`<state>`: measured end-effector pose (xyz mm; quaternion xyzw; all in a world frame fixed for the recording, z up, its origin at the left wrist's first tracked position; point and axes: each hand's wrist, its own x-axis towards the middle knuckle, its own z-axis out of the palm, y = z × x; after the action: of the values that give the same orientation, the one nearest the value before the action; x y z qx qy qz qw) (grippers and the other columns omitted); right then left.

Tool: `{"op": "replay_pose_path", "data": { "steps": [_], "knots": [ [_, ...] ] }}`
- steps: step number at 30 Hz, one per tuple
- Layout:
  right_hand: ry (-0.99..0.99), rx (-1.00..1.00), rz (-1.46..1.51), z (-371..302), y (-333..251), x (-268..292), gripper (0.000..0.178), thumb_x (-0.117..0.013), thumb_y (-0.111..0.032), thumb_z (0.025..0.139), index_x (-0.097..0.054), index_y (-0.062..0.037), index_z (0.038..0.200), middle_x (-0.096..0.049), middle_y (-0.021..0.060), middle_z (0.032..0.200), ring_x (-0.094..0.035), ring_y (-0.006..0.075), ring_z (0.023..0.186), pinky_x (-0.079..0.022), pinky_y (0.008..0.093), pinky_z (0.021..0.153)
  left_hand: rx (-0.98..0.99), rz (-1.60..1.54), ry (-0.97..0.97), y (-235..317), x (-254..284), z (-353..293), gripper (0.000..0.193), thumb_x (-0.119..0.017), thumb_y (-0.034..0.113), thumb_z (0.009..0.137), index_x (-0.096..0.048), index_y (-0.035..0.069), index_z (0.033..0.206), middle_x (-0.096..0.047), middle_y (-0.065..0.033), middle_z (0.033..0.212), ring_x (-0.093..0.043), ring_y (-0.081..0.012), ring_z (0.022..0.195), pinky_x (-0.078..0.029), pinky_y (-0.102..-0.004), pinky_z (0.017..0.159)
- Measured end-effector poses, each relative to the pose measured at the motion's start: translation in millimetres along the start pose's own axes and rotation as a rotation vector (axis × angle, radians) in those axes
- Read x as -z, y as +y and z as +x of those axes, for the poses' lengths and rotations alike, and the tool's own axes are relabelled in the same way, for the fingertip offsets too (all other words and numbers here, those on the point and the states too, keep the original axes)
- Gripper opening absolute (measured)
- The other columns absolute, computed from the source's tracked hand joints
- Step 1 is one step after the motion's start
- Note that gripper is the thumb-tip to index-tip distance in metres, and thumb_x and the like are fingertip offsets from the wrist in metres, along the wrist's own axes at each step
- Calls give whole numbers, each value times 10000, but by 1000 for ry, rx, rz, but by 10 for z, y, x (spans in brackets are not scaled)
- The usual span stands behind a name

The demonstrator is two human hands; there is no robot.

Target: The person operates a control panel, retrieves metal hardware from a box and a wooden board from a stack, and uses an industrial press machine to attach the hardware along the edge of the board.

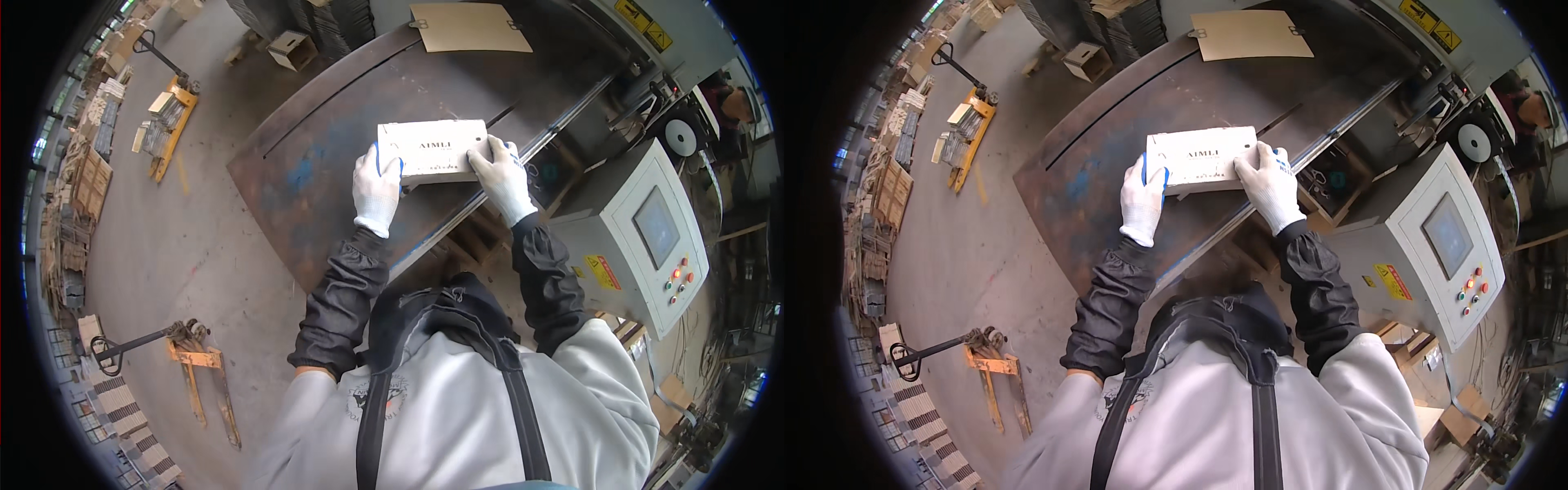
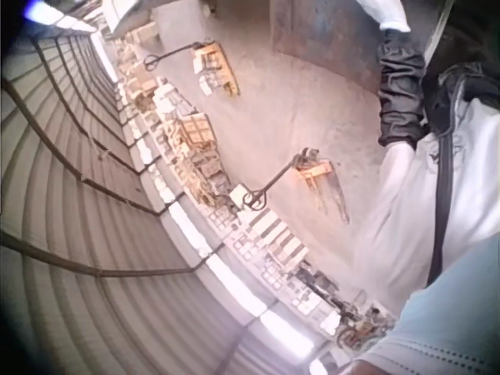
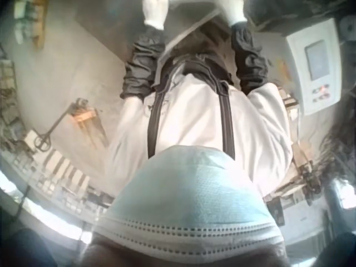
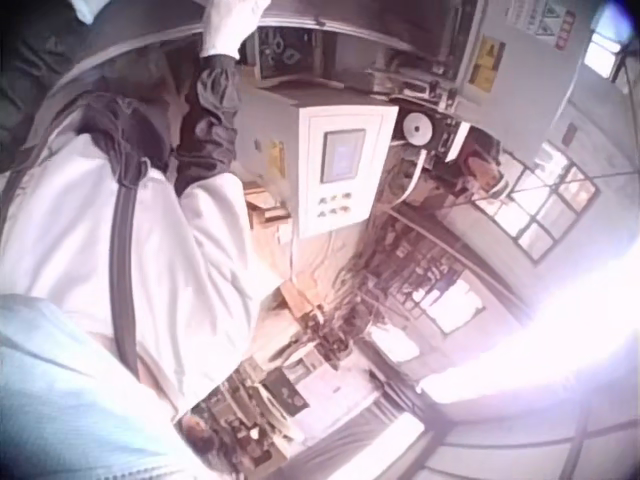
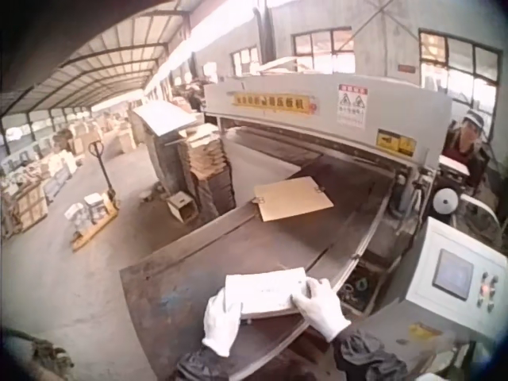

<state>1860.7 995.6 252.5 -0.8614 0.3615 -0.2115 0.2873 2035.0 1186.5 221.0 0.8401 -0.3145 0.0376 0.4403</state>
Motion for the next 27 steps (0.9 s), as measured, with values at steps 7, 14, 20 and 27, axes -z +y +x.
{"op": "replay_pose_path", "data": {
  "steps": [7,14,20,27],
  "knots": [
    [-144,-194,260,133,-325,352,600,-661,-496,943,-675,53,1186,-745,211,1032,-722,322,994,-534,386,908,259,-798,-345,453,660,223,363,-699,144,997,-648,-54,1297,-735,-120,1188,-709,-187,1064,-538,-307,951],
    [-134,-182,404,320,-27,270,467,-708,-383,926,-708,52,1095,-757,164,977,-728,259,923,-543,350,843,402,-891,-368,294,520,251,242,-759,108,926,-687,-39,1104,-726,-112,1068,-700,-178,968,-544,-312,876],
    [-107,-123,487,280,-34,344,320,-688,-229,931,-731,56,1070,-767,133,912,-716,189,875,-545,337,810,113,-271,-170,93,407,327,159,-740,134,893,-725,-24,892,-690,-169,913,-660,-291,829,-526,-392,775],
    [-398,-425,1339,543,-257,475,710,-515,-593,1071,-527,8,1449,-714,197,1215,-732,271,1050,-615,409,858,97,-719,-292,156,543,611,340,-588,216,1074,-697,-74,1212,-766,-147,1062,-726,-178,917,-571,-336,877]
  ]
}}
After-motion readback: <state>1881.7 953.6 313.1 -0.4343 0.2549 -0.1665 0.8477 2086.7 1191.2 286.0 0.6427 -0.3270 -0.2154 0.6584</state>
